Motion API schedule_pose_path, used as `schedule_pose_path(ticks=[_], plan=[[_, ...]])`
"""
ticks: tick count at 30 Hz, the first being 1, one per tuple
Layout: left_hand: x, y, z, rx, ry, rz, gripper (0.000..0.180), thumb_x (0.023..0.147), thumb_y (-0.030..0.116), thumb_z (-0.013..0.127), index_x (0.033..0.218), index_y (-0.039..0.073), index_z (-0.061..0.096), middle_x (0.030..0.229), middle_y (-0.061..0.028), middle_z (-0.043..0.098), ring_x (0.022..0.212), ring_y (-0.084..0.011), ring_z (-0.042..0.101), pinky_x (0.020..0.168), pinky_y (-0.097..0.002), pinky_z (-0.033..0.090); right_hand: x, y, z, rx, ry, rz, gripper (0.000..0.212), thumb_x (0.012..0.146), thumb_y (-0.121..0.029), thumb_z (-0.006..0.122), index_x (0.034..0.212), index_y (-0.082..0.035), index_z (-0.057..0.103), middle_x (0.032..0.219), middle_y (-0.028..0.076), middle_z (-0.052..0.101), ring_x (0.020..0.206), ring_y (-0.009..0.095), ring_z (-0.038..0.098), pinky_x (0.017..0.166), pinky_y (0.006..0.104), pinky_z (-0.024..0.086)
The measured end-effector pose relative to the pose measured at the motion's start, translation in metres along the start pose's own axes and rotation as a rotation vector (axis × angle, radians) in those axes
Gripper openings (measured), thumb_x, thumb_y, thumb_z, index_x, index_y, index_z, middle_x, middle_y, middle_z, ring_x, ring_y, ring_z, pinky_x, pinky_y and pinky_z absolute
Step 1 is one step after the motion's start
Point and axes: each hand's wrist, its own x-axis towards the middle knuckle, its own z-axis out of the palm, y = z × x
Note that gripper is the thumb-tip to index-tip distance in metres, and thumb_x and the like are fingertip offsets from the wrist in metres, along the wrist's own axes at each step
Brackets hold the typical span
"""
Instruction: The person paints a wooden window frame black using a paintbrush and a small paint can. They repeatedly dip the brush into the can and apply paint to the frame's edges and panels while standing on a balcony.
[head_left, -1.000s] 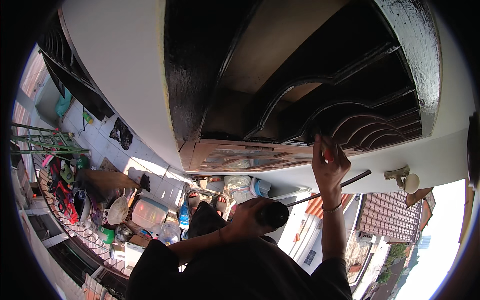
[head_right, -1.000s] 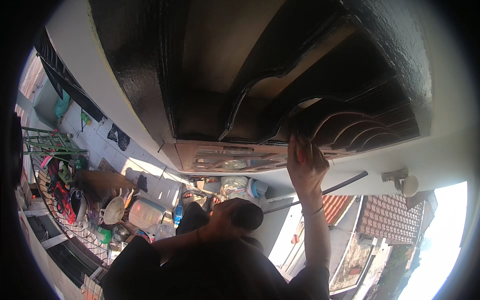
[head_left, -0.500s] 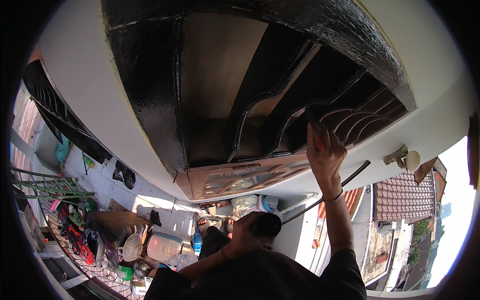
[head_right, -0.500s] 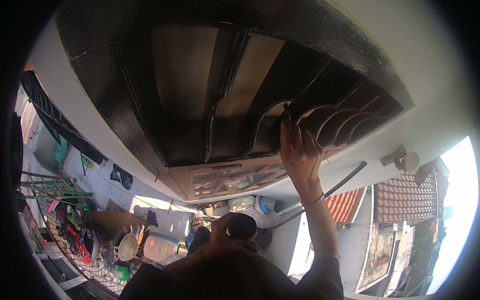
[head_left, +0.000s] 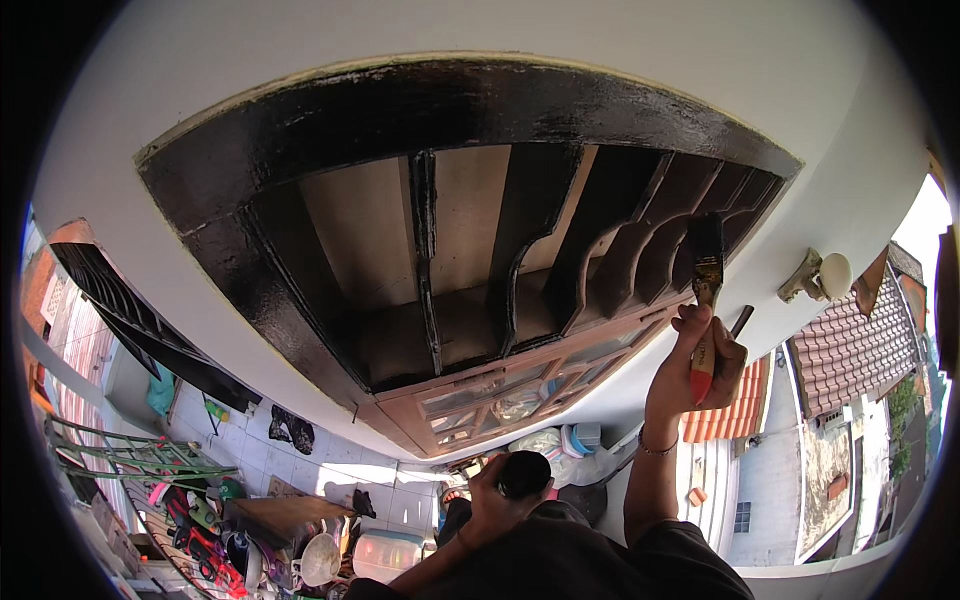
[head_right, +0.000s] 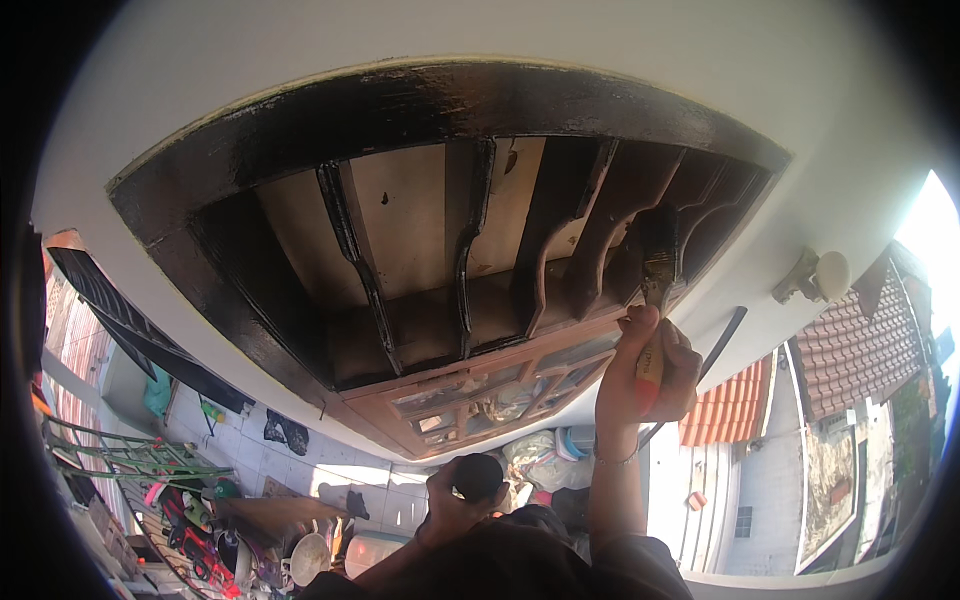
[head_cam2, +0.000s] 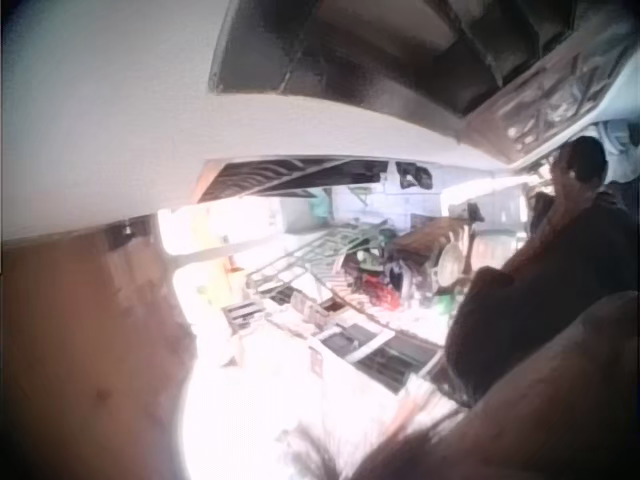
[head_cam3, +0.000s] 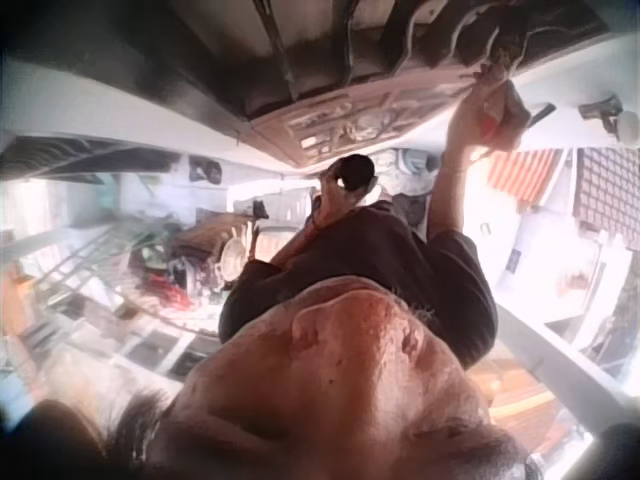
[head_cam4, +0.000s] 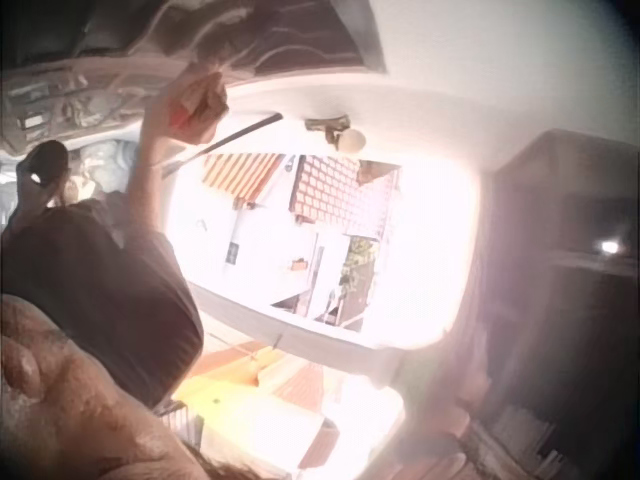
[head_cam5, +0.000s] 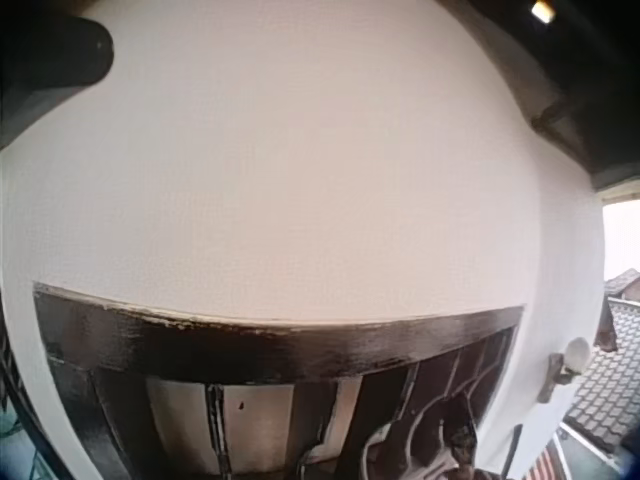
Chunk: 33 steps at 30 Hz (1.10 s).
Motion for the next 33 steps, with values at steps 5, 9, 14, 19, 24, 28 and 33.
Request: schedule_pose_path(ticks=[5, 9, 14, 19, 24, 28, 33], plan=[[-0.005, -0.002, 0.000, 0.040, 0.073, -0.100, 0.044, 0.072, 0.022, 0.096, 0.104, 0.001, 0.074, 0.093, -0.0084, 0.078, 0.084, -0.0153, 0.074, 0.079, -0.0335, 0.059, 0.002, -0.036, 0.022, -0.104, -0.104, -0.176, 0.018, 0.097, -0.006, 0.072, 0.109, 0.006, 0.064, 0.094, 0.018, 0.074, 0.075, 0.022, 0.075, 0.064, 0.0292, 0.060], [0.001, 0.012, 0.003, 0.051, 0.135, -0.067, 0.041, 0.072, 0.019, 0.095, 0.102, 0.001, 0.074, 0.089, -0.0081, 0.077, 0.081, -0.0142, 0.073, 0.076, -0.0319, 0.059, 0.009, -0.043, 0.045, -0.131, -0.099, -0.093, 0.019, 0.094, -0.001, 0.071, 0.112, 0.005, 0.066, 0.099, 0.017, 0.071, 0.083, 0.026, 0.073, 0.070, 0.0327, 0.058], [-0.001, 0.003, 0.011, 0.105, 0.192, -0.045, 0.033, 0.076, 0.014, 0.091, 0.101, 0.000, 0.074, 0.087, -0.0056, 0.076, 0.079, -0.0136, 0.072, 0.075, -0.0313, 0.058, -0.009, -0.053, 0.072, -0.040, -0.194, -0.081, 0.029, 0.089, 0.002, 0.074, 0.117, 0.005, 0.065, 0.098, 0.016, 0.068, 0.079, 0.028, 0.066, 0.065, 0.0361, 0.054], [-0.006, 0.007, 0.009, 0.115, 0.229, -0.024, 0.027, 0.081, 0.007, 0.087, 0.102, -0.002, 0.073, 0.088, -0.0061, 0.076, 0.080, -0.0138, 0.071, 0.076, -0.0311, 0.057, -0.021, -0.048, 0.052, 0.106, -0.193, -0.105, 0.042, 0.086, 0.003, 0.076, 0.126, 0.006, 0.063, 0.097, 0.015, 0.067, 0.078, 0.028, 0.063, 0.064, 0.0342, 0.053], [-0.010, 0.010, 0.013, 0.116, 0.288, -0.063, 0.030, 0.082, 0.007, 0.087, 0.106, -0.004, 0.072, 0.094, -0.0072, 0.076, 0.085, -0.0147, 0.071, 0.078, -0.0318, 0.058, 0.003, -0.029, 0.063, 0.036, -0.051, -0.033, 0.041, 0.086, 0.001, 0.076, 0.126, 0.002, 0.065, 0.097, 0.013, 0.067, 0.077, 0.026, 0.063, 0.056, 0.0345, 0.050], [-0.007, 0.018, 0.021, 0.110, 0.312, -0.066, 0.032, 0.081, 0.008, 0.088, 0.108, -0.003, 0.072, 0.099, -0.0087, 0.076, 0.089, -0.0153, 0.071, 0.081, -0.0328, 0.058, -0.017, -0.049, 0.057, 0.124, -0.279, -0.108, 0.040, 0.086, -0.003, 0.078, 0.123, 0.002, 0.066, 0.099, 0.012, 0.065, 0.078, 0.024, 0.064, 0.053, 0.0294, 0.049], [-0.008, 0.017, 0.018, 0.137, 0.361, -0.045, 0.034, 0.081, 0.009, 0.088, 0.109, -0.004, 0.072, 0.102, -0.0102, 0.077, 0.091, -0.0159, 0.072, 0.084, -0.0330, 0.058, -0.027, -0.042, 0.039, 0.323, -0.213, -0.038, 0.034, 0.084, -0.001, 0.080, 0.116, 0.001, 0.068, 0.094, 0.013, 0.070, 0.074, 0.027, 0.067, 0.060, 0.0321, 0.054]])
